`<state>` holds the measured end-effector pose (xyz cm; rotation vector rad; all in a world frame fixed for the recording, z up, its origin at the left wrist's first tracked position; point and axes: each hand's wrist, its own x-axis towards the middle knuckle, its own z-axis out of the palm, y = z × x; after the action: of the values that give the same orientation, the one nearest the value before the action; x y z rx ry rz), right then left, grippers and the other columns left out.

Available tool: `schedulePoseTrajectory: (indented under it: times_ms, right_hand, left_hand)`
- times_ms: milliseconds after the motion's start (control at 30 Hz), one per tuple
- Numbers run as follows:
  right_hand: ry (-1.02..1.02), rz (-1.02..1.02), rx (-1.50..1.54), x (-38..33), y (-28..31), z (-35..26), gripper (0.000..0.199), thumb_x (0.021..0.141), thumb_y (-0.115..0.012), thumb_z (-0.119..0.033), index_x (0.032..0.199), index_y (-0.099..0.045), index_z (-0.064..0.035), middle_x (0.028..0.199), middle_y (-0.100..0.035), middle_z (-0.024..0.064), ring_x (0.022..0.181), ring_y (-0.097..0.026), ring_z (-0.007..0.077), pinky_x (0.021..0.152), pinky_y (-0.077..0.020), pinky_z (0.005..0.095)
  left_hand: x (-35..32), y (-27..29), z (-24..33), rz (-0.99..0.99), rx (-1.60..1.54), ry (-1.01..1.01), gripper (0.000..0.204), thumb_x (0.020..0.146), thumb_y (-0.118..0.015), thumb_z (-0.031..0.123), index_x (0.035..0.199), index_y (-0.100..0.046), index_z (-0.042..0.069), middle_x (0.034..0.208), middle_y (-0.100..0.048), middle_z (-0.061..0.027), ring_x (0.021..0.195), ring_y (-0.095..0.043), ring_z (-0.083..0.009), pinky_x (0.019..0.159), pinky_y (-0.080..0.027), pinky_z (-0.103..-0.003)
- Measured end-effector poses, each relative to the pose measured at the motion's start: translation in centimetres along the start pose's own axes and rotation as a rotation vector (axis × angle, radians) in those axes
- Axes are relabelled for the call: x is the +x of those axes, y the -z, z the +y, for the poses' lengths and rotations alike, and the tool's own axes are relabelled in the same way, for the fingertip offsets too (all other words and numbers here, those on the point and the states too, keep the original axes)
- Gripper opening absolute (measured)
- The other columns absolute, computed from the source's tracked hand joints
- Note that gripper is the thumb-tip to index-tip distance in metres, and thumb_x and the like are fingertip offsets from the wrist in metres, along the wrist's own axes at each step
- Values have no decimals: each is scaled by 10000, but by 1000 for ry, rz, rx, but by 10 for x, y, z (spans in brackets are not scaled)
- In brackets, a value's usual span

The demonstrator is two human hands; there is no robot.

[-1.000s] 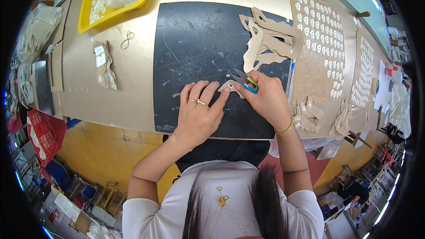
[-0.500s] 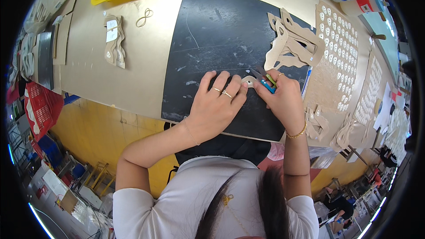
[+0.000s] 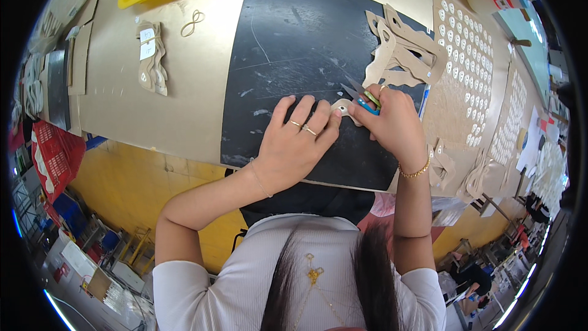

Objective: The person trims the edges of small beige fabric pieces using a rotary cutter on a black cutting mat. They repeatedly pick up a piece, trim it, and place it on a nearby cardboard sheet. The workspace includes a yellow tray with white items and a bottle of glue.

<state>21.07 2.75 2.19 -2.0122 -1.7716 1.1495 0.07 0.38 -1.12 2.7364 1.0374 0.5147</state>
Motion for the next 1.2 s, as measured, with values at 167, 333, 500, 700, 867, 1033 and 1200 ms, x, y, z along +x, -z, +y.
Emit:
schedulePoseTrajectory:
  times_ms: [167, 333, 500, 700, 867, 1033, 1200]
  right_hand:
    - [-10, -29, 13, 3, 0, 2, 335, 877, -759, -260, 797, -623, 35, 573, -619, 111, 431, -604, 187, 466, -462, 321]
    - [3, -8, -21, 0, 0, 0, 350, 870, -758, -277, 791, -628, 38, 583, -614, 143, 482, -627, 252, 517, -475, 364]
    - [15, -29, -45, 2, 2, 0, 316, 842, -762, -282, 858, -687, 24, 727, -679, 193, 707, -686, 372, 671, -534, 431]
    - [30, 16, -49, 1, -1, 2, 348, 849, -765, -304, 817, -657, 25, 687, -655, 190, 671, -665, 386, 645, -515, 429]
    - [80, 128, -84, -9, 2, -5, 245, 833, -780, -188, 853, -638, 10, 846, -683, 179, 796, -682, 350, 686, -520, 396]
    - [387, 410, -68, -52, -1, 1, 313, 704, -706, 73, 979, -636, -57, 1221, -671, 106, 1028, -662, 325, 829, -513, 396]
    - [641, 361, -321, -58, -28, 19, 178, 762, -688, -62, 902, -600, -126, 1280, -663, 26, 1045, -604, 219, 896, -401, 400]
  left_hand:
    - [-6, -4, 1, -3, -34, 44, 493, 813, -668, 131, 1303, -641, 80, 1251, -550, -116, 1203, -514, -305, 1020, -413, -502]
    - [0, -5, 7, 26, -92, 139, 531, 743, -727, 90, 1268, -651, 95, 1233, -548, -84, 1189, -501, -275, 1004, -378, -491]
    - [6, -8, 9, 55, -119, 190, 583, 690, -710, 16, 1262, -664, 122, 1201, -557, -76, 1158, -508, -290, 992, -359, -479]
    - [2, -11, 10, 67, -80, 157, 603, 699, -704, 20, 1291, -668, 129, 1191, -560, -73, 1145, -512, -287, 988, -361, -479]
    - [8, -7, 0, 47, -62, 118, 580, 750, -712, 64, 1325, -635, 84, 1215, -572, -69, 1175, -525, -258, 1002, -386, -449]
    - [-6, 0, -2, 53, -195, 177, 555, 782, -691, 53, 1333, -624, 65, 1286, -590, -92, 1267, -527, -253, 1085, -393, -446]
    - [-6, 0, 0, 17, -162, 139, 574, 764, -709, 41, 1330, -628, 85, 1300, -591, -106, 1279, -531, -297, 1086, -398, -490]
